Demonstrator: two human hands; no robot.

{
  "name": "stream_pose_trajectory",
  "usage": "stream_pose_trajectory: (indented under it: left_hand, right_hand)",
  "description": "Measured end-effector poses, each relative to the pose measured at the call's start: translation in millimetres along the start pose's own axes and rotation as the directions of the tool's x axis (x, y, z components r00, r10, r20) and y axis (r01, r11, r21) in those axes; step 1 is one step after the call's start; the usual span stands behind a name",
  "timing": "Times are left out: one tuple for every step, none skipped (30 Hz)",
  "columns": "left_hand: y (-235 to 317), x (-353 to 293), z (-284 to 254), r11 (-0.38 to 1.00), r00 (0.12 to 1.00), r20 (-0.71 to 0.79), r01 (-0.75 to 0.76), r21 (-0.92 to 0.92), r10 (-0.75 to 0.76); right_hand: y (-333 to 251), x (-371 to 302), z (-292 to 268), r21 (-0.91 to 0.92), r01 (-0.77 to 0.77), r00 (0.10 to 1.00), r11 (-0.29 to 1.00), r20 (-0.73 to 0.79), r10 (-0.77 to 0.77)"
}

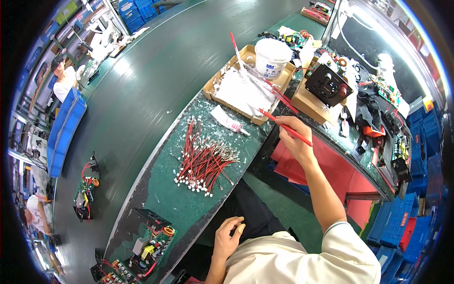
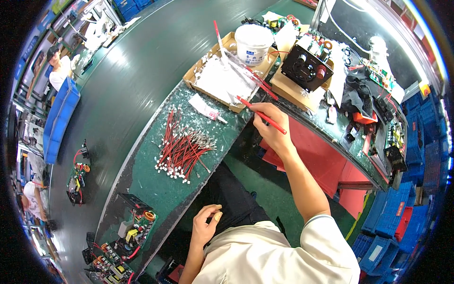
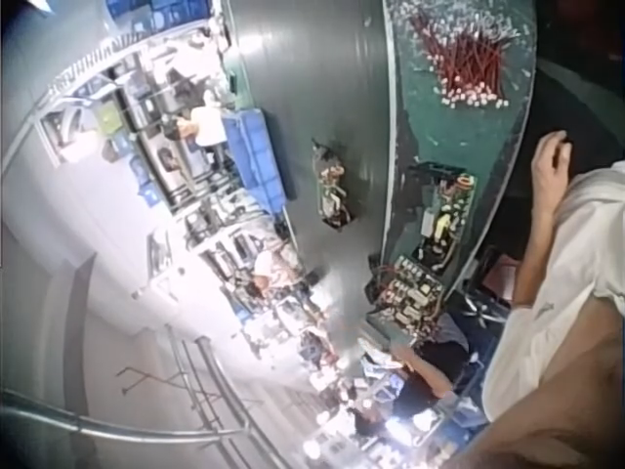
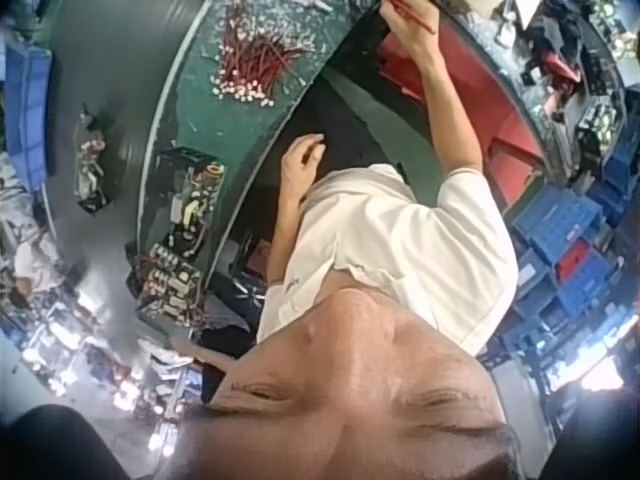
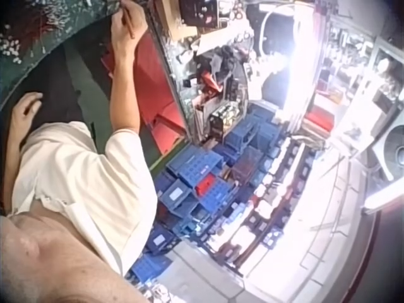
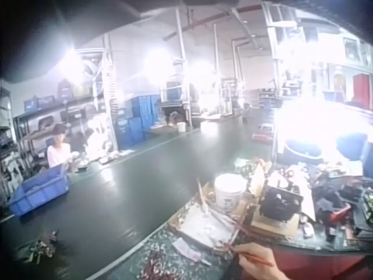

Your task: Assembling electronic components onto a circuit board, applying adhesive, and connecting wires on a factory assembly line.

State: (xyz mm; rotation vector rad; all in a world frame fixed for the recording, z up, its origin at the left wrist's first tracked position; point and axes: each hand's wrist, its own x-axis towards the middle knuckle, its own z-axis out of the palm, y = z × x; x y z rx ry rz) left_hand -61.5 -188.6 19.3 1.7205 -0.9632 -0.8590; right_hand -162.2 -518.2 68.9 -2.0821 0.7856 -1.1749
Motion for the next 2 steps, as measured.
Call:
stream_pose_trajectory:
  left_hand:
    - [0.6,0.2,-0.4,1.000,1.000,0.003,0.002,0.002,-0.002]
    - [1.8,0.3,-0.8,1.000,1.000,0.004,0.004,0.004,-0.004]
  right_hand:
    - [-1.3,-0.1,-0.7,-0.015,-0.020,1.000,1.000,0.004,0.020]
    - [-2.9,-0.3,-1.3,-0.028,-0.040,0.999,0.999,0.008,0.040]
